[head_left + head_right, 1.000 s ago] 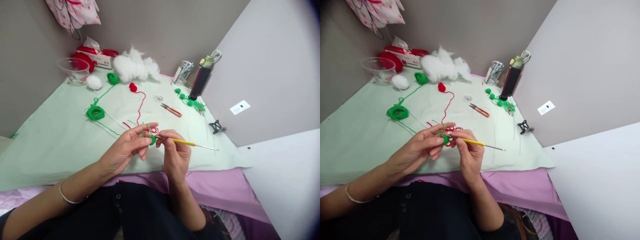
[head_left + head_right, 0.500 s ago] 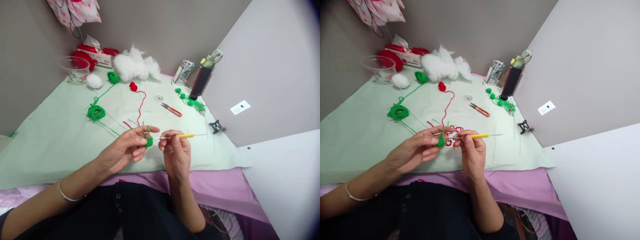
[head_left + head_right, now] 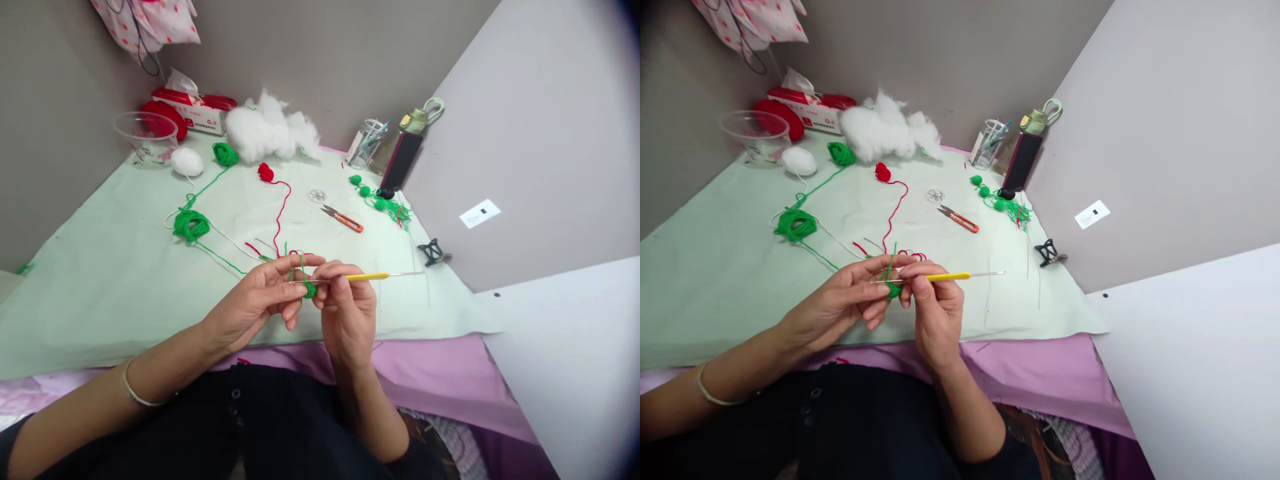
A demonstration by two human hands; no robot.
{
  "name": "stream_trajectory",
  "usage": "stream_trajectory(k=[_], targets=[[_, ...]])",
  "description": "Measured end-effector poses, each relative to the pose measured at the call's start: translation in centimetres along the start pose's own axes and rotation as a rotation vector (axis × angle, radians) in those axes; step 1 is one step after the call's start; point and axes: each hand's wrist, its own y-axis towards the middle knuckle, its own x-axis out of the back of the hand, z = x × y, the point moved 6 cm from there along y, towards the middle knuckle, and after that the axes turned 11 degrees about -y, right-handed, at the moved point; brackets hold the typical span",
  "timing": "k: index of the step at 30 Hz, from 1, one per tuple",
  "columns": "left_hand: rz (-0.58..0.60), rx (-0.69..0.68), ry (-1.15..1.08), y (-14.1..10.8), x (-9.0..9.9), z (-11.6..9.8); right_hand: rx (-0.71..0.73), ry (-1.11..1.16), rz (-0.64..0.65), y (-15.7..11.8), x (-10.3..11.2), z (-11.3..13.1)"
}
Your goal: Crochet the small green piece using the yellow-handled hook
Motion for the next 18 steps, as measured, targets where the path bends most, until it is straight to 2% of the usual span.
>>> stream_trajectory(k=[7,13,18], targets=[[-0.064,-0.028,0.023,0.0,0.3,0.0,0.120,-0.171,-0.092,-0.4,0.7,0.2],[-0.074,-0.040,0.027,-0.1,0.4,0.2,0.199,-0.327,-0.174,-0.6,1.0,0.4],[-0.067,-0.026,0.046,-0.4,0.3,0.1,0.153,-0.246,-0.095,-0.3,0.9,0.0]])
